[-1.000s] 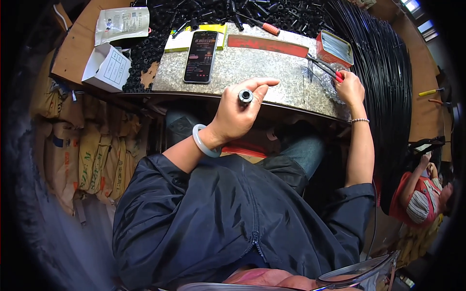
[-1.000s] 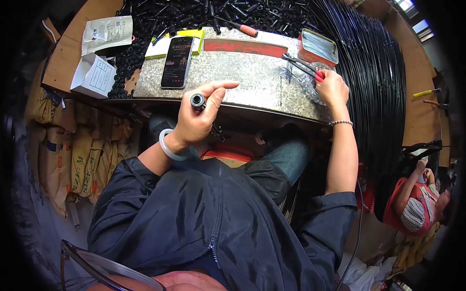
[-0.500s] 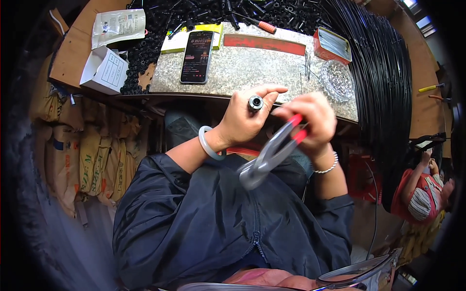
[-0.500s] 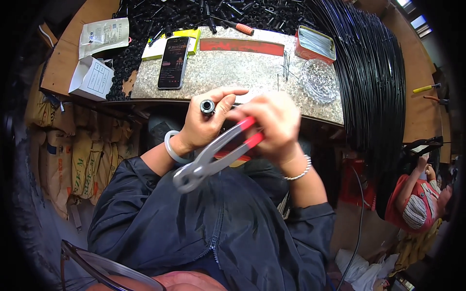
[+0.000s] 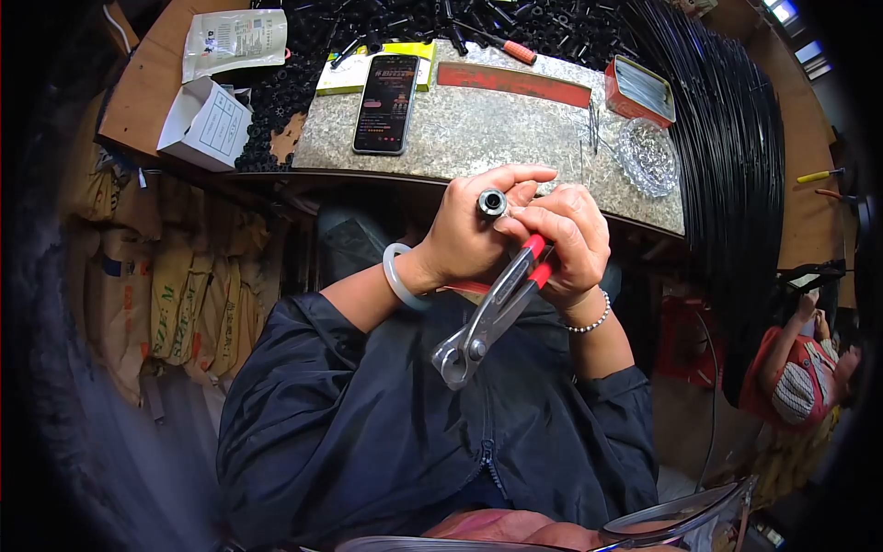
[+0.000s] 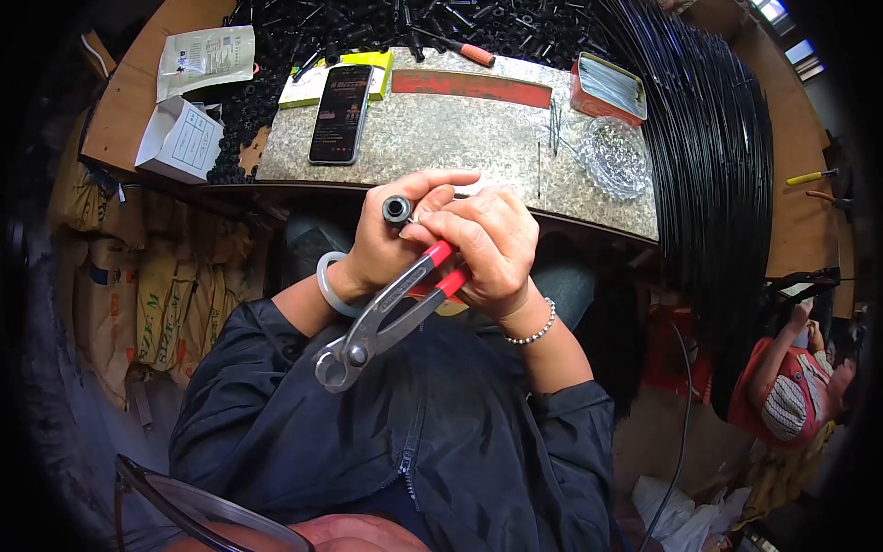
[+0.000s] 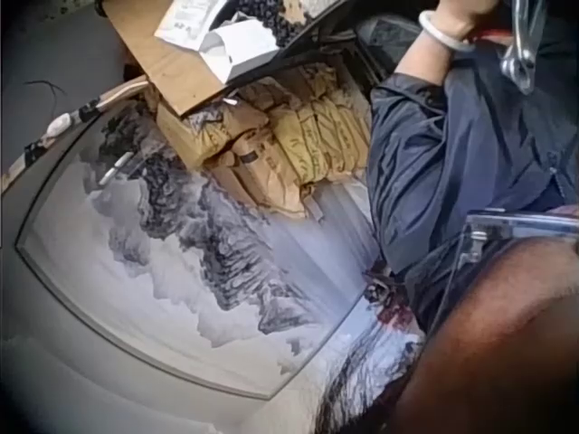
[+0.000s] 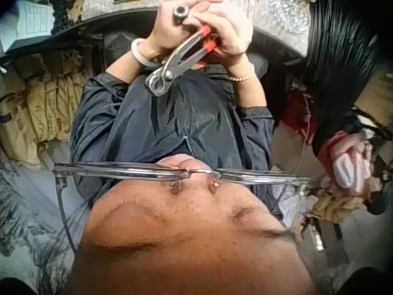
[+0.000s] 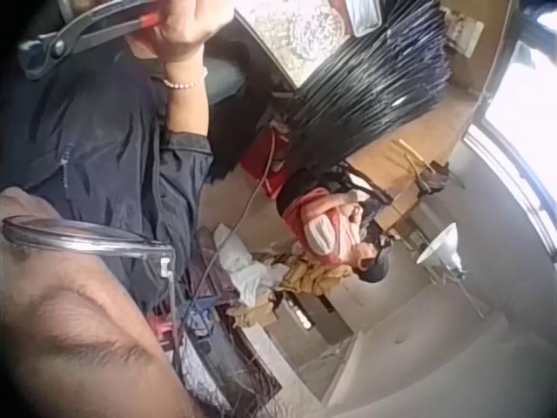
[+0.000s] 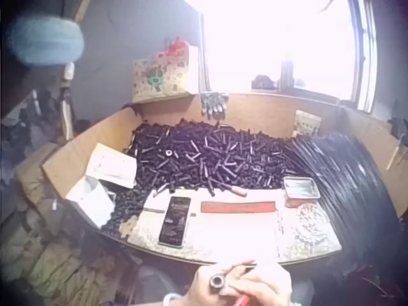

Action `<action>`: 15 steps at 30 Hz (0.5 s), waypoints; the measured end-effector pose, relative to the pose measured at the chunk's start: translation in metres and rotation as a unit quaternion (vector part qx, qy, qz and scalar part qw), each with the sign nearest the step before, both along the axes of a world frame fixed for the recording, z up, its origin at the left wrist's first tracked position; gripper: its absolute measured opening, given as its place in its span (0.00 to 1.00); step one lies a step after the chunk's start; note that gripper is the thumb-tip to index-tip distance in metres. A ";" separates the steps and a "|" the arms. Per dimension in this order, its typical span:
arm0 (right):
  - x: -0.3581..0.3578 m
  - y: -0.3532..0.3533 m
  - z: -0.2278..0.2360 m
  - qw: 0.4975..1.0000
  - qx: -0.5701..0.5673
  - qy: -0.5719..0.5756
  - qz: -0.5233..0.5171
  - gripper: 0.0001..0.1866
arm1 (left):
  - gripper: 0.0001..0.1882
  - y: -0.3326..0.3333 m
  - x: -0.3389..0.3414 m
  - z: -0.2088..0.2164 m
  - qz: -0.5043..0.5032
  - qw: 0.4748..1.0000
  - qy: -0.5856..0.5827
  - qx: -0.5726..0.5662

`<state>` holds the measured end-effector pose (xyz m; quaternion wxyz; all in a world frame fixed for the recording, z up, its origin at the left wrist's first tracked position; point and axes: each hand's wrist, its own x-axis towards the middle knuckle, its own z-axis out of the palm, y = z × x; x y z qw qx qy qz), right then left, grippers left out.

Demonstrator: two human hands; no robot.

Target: Assembling thin rods into bundles and attaching connector pieces using hand tools.

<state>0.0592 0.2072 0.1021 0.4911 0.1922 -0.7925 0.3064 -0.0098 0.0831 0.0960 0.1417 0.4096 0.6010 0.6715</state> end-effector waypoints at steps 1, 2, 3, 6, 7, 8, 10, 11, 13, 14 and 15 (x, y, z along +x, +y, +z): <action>0.000 0.000 0.000 1.000 -0.001 0.006 0.002 0.13 | 0.23 0.001 0.000 -0.001 -0.003 1.000 0.014 0.021; -0.001 0.000 -0.001 1.000 -0.001 0.006 0.003 0.13 | 0.23 0.001 0.000 -0.001 -0.003 1.000 0.014 0.021; -0.001 0.001 -0.004 1.000 -0.003 0.020 -0.001 0.13 | 0.22 0.001 0.002 0.000 0.002 1.000 -0.018 0.010; -0.003 0.000 -0.010 0.999 -0.025 0.041 -0.002 0.13 | 0.16 -0.001 0.002 0.006 0.012 1.000 -0.028 -0.005; -0.003 -0.001 -0.013 0.998 -0.044 0.047 0.001 0.13 | 0.14 0.000 0.003 0.007 0.024 0.999 -0.026 -0.005; -0.003 0.001 -0.016 0.998 -0.044 0.047 0.001 0.13 | 0.12 0.000 0.003 0.007 0.036 0.999 -0.022 -0.005; -0.001 0.006 -0.022 0.995 -0.096 0.029 -0.028 0.13 | 0.09 -0.003 0.004 0.009 0.032 0.999 -0.023 -0.013; -0.001 0.008 -0.024 0.992 -0.121 0.021 -0.030 0.11 | 0.09 -0.004 0.005 0.010 0.034 0.999 -0.007 -0.022; -0.003 0.010 -0.027 0.992 -0.121 0.019 -0.041 0.11 | 0.11 -0.004 0.006 0.012 0.034 0.999 -0.011 -0.032; -0.003 0.012 -0.026 0.993 -0.109 0.017 -0.048 0.10 | 0.11 -0.003 0.006 0.011 0.035 0.999 -0.011 -0.032; -0.002 0.014 -0.025 0.993 -0.109 0.017 -0.048 0.10 | 0.11 -0.003 0.005 0.008 0.038 0.999 -0.004 -0.016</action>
